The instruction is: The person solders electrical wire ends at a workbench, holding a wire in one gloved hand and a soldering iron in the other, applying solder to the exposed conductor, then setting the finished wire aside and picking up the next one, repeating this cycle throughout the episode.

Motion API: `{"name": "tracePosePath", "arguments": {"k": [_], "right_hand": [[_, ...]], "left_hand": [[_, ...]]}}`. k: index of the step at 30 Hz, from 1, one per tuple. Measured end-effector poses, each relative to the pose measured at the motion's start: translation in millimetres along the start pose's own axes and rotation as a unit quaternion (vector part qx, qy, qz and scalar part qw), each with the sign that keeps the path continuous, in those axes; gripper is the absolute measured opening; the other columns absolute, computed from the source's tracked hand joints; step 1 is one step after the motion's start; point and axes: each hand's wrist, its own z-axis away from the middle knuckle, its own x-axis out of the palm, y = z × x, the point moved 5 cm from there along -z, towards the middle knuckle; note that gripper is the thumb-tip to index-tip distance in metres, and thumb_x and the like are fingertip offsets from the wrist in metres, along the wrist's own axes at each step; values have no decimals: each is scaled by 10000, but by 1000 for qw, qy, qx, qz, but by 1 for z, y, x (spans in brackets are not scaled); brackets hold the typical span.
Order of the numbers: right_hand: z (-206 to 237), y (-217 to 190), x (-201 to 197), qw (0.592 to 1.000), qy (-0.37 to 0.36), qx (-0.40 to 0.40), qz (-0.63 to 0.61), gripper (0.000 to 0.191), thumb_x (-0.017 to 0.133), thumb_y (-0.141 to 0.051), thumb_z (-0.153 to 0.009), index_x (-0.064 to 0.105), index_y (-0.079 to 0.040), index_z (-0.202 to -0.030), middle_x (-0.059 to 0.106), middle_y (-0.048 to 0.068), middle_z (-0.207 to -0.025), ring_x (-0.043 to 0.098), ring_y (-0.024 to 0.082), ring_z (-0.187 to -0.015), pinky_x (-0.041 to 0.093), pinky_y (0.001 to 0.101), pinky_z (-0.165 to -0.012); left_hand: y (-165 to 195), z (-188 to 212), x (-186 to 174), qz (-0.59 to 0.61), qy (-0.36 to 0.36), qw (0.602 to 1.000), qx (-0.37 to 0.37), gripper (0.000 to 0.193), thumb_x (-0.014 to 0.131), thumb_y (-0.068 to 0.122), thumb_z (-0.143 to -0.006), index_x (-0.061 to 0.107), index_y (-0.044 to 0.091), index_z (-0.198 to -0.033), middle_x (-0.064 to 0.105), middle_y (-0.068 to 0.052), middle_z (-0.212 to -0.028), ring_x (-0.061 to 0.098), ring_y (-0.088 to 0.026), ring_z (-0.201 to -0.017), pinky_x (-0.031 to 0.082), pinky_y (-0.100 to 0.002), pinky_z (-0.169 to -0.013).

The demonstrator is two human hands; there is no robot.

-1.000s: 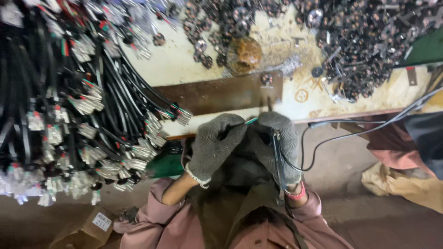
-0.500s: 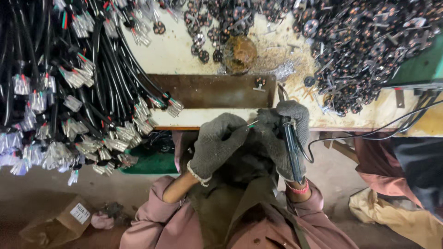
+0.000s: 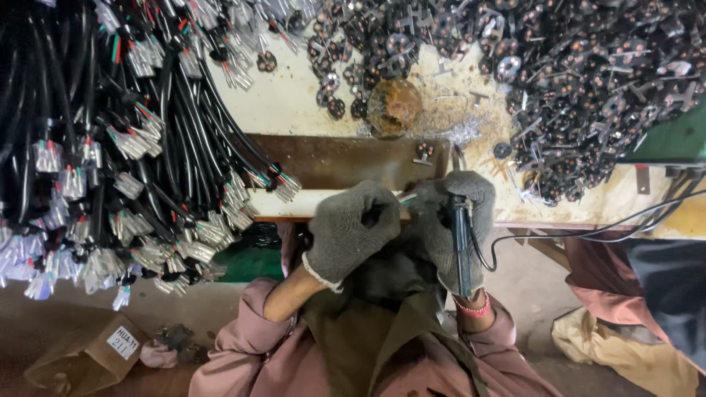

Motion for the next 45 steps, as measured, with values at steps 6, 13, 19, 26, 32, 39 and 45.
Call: {"name": "tracePosePath", "arguments": {"k": [6,13,19,26,32,39,45], "right_hand": [[-37,-25,0,977,-4,-84,197,374,851,30,-847,608,-81,-1109,710,145,-1142,681,276,-998,539,381,-995],[-46,-46,7,984,1,-117,131,336,865,-135,-923,616,43,-1062,726,145,-1082,727,327,-996,569,388,-925],[-47,-31,10,968,-79,0,237,239,922,-90,-811,735,-8,-936,732,155,-877,712,330,-831,547,391,-762],[-38,-24,4,980,-43,-132,141,251,805,2,-933,603,2,-1080,742,184,-1214,733,347,-1036,563,383,-898],[-27,-5,-1,977,-39,-118,171,297,845,-27,-888,630,-34,-1093,713,161,-1032,717,358,-944,564,416,-843],[-42,-25,7,977,-77,-126,152,319,856,-46,-900,639,-68,-1133,721,135,-1025,730,333,-939,578,406,-832],[-38,-39,21,965,-111,-94,219,400,927,-128,-807,674,-112,-1117,754,84,-951,710,277,-825,550,372,-741]], "left_hand": [[-5,-38,-32,-98,84,989,73,147,776,93,-921,629,100,-917,645,-83,-782,670,-273,-662,514,-381,-600],[-11,-64,-26,-202,108,970,86,156,763,96,-871,608,112,-868,624,-45,-693,649,-282,-610,506,-399,-587],[-9,-66,-27,-165,108,978,72,159,756,133,-874,597,131,-866,623,-21,-693,667,-258,-617,521,-394,-593],[-6,-67,-26,-243,125,959,80,159,764,107,-852,606,121,-842,615,-54,-669,651,-286,-597,514,-419,-573],[-1,-55,-38,-143,80,986,42,132,744,123,-904,612,118,-896,655,-56,-750,690,-257,-654,536,-372,-612],[-22,-24,-30,-75,-68,992,-79,140,763,187,-860,672,109,-932,684,-82,-757,718,-268,-682,539,-386,-619],[-28,-25,-14,-68,-69,994,43,117,722,197,-925,662,120,-990,700,-102,-890,713,-319,-790,549,-410,-660]]}}
